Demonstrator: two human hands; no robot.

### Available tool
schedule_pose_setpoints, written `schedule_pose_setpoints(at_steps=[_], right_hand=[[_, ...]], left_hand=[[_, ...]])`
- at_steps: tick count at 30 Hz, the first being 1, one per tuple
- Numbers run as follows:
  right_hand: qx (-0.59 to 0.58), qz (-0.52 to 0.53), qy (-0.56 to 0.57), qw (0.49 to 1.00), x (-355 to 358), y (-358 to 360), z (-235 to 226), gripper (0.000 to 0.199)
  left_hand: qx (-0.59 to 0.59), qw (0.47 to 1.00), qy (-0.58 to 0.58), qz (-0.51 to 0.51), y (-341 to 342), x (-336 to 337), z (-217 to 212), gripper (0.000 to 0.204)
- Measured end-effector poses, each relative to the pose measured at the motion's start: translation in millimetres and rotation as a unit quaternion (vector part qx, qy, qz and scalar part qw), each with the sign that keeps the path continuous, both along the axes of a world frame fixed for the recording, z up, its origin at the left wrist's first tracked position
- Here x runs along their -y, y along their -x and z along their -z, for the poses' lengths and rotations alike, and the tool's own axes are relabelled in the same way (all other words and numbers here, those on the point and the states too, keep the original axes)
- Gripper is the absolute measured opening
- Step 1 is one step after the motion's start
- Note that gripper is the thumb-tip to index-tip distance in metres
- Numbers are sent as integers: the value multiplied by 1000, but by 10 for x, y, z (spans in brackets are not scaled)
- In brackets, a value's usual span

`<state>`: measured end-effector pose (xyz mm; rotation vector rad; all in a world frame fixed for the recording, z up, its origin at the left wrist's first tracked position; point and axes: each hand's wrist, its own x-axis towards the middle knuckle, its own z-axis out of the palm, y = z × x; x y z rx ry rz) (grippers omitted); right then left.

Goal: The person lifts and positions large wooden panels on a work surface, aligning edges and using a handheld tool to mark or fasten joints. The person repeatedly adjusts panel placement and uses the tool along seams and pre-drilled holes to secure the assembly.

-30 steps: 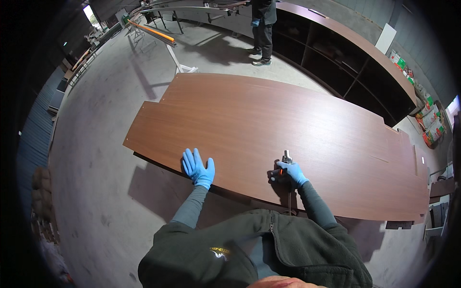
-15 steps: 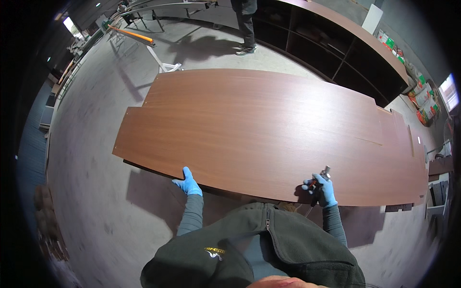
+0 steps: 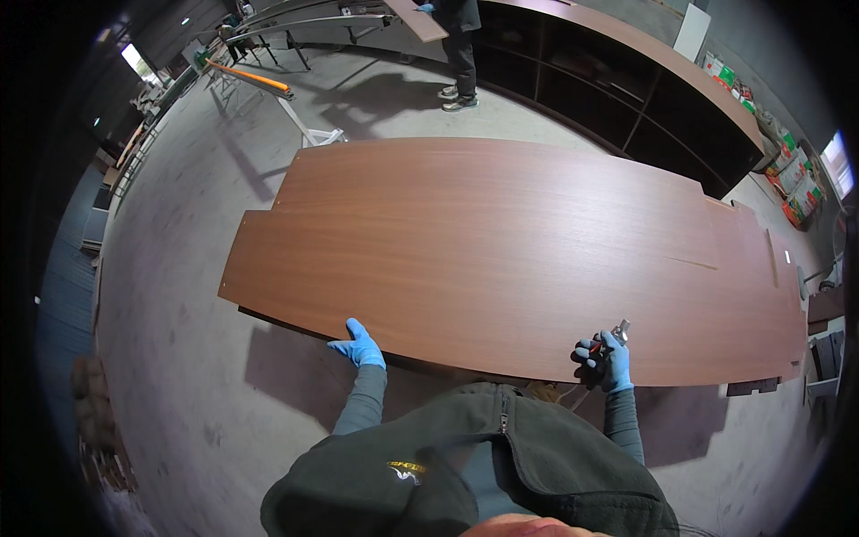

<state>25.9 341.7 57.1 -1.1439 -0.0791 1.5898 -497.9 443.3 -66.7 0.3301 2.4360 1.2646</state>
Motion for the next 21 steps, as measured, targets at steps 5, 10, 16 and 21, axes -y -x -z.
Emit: schedule_pose_setpoints(at_steps=[5,10,16,21], right_hand=[[-30,11,-26,999,1,15,41,20],[16,-7,-21,1000,23,-33,131,24],[65,64,6,996,28,-107,285,18],[85,64,10,994,70,-113,275,22]], left_hand=[[-4,1000,-3,6,2,-1,-24,119],[16,999,-28,7,-51,49,-132,119],[21,997,-70,29,-79,74,-223,119],[28,999,-7,28,2,56,-152,124]])
